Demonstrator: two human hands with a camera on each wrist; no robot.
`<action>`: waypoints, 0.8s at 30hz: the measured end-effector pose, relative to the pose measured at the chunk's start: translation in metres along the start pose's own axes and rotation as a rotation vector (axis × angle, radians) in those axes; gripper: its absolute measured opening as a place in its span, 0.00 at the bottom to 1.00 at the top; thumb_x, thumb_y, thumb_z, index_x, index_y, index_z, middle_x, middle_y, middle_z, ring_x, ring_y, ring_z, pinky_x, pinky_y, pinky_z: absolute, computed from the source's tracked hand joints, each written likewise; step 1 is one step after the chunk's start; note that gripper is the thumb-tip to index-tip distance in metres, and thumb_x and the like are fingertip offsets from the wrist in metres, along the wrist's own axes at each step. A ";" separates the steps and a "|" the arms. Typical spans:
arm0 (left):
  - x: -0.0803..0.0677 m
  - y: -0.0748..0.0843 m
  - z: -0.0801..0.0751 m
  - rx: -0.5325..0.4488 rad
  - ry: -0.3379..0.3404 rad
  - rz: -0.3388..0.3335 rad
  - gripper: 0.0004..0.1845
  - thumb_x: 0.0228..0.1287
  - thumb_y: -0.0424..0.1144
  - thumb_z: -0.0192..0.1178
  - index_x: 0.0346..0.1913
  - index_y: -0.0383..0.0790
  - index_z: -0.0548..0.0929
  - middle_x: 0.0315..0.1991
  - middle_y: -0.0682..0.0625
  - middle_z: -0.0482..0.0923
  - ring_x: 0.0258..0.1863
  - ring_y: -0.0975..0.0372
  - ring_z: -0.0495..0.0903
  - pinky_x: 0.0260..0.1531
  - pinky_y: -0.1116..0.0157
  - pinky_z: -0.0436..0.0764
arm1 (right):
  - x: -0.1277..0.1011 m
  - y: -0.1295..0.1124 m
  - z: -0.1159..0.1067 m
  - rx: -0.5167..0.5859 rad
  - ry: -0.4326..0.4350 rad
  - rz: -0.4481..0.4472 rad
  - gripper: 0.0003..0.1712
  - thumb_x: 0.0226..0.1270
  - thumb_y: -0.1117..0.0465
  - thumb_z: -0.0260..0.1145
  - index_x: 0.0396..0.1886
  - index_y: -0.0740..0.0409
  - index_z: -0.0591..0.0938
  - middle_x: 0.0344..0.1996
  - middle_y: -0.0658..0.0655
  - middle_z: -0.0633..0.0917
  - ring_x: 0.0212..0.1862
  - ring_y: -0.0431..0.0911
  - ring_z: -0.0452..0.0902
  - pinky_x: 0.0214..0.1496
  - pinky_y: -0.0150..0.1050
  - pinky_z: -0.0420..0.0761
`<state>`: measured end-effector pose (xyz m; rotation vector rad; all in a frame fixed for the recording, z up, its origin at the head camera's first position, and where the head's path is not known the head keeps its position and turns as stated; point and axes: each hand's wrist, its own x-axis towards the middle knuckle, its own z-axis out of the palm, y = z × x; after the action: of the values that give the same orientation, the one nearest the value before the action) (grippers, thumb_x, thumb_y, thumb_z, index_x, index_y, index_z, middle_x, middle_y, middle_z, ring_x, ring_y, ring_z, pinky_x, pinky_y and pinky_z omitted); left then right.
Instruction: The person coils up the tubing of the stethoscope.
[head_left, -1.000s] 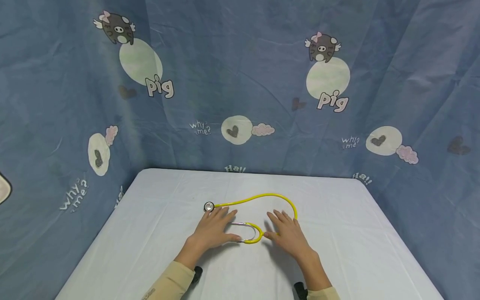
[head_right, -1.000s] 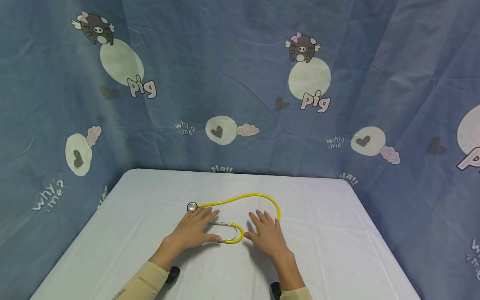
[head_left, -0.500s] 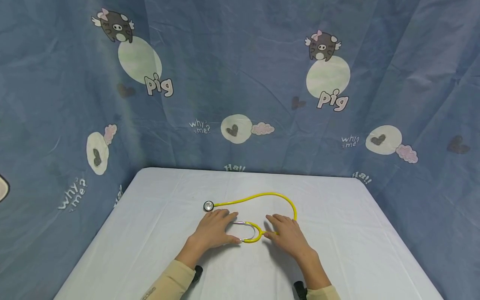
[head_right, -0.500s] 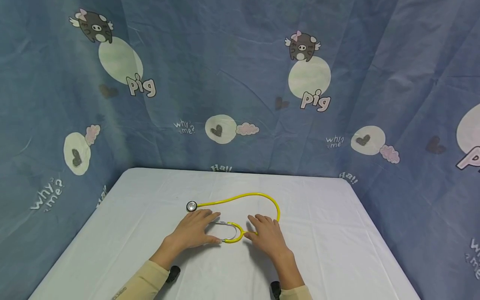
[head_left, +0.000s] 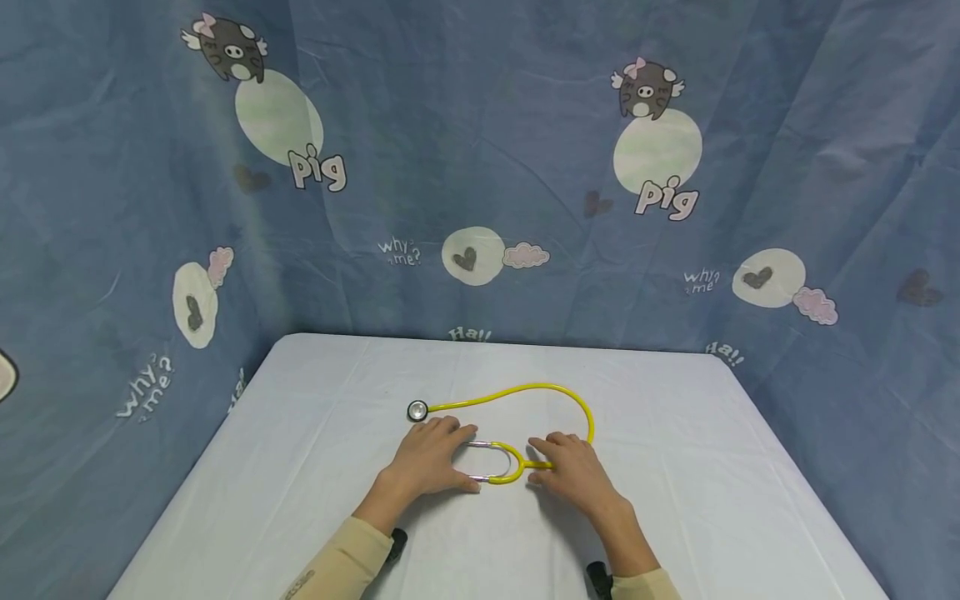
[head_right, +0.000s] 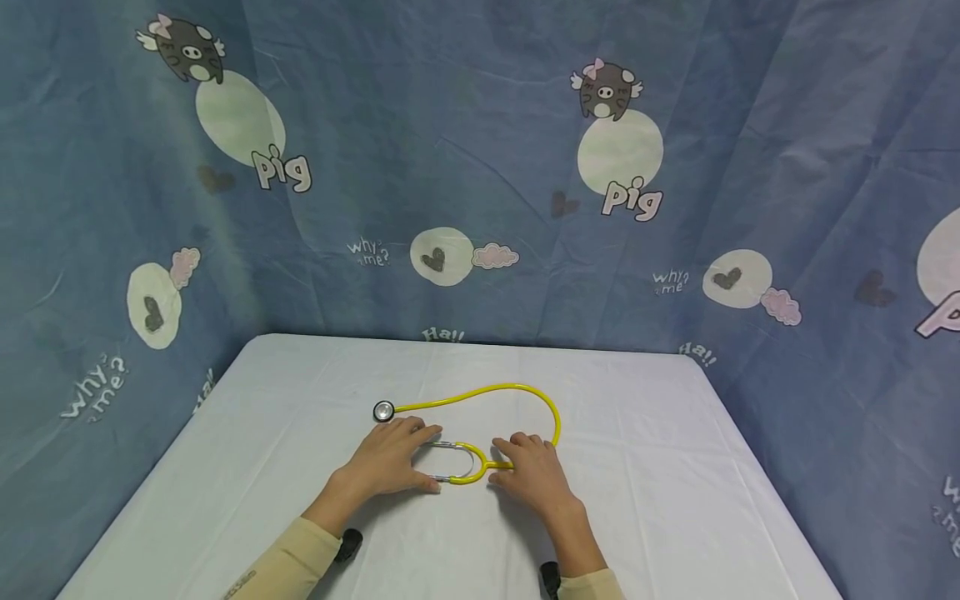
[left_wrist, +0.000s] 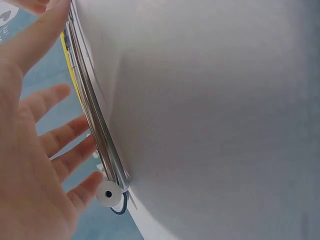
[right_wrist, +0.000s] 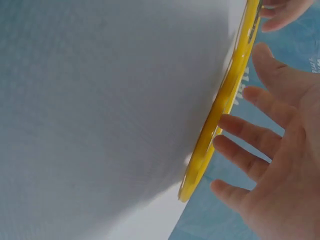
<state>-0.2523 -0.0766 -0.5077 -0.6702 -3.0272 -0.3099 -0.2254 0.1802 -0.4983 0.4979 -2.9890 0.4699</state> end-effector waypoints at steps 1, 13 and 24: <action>0.000 0.000 0.000 0.004 0.001 -0.001 0.51 0.38 0.74 0.71 0.67 0.53 0.75 0.59 0.49 0.75 0.60 0.54 0.73 0.61 0.50 0.72 | 0.000 0.000 0.001 -0.006 0.003 -0.005 0.28 0.55 0.53 0.75 0.57 0.52 0.84 0.47 0.56 0.84 0.49 0.54 0.78 0.55 0.54 0.75; 0.001 -0.001 0.001 0.039 0.034 0.045 0.47 0.36 0.71 0.74 0.62 0.52 0.80 0.51 0.51 0.74 0.49 0.58 0.72 0.51 0.55 0.74 | 0.003 0.000 0.008 -0.025 -0.020 0.001 0.24 0.57 0.54 0.76 0.55 0.50 0.85 0.36 0.50 0.78 0.38 0.44 0.68 0.45 0.44 0.72; 0.003 0.000 0.001 0.019 0.047 0.049 0.41 0.36 0.67 0.76 0.56 0.50 0.84 0.44 0.52 0.73 0.43 0.60 0.70 0.45 0.58 0.72 | 0.003 0.000 0.006 -0.064 -0.001 -0.051 0.17 0.53 0.63 0.77 0.45 0.51 0.88 0.31 0.49 0.75 0.33 0.43 0.65 0.39 0.39 0.68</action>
<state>-0.2552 -0.0750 -0.5079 -0.7242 -2.9604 -0.2900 -0.2284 0.1769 -0.5038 0.5671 -2.9729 0.3682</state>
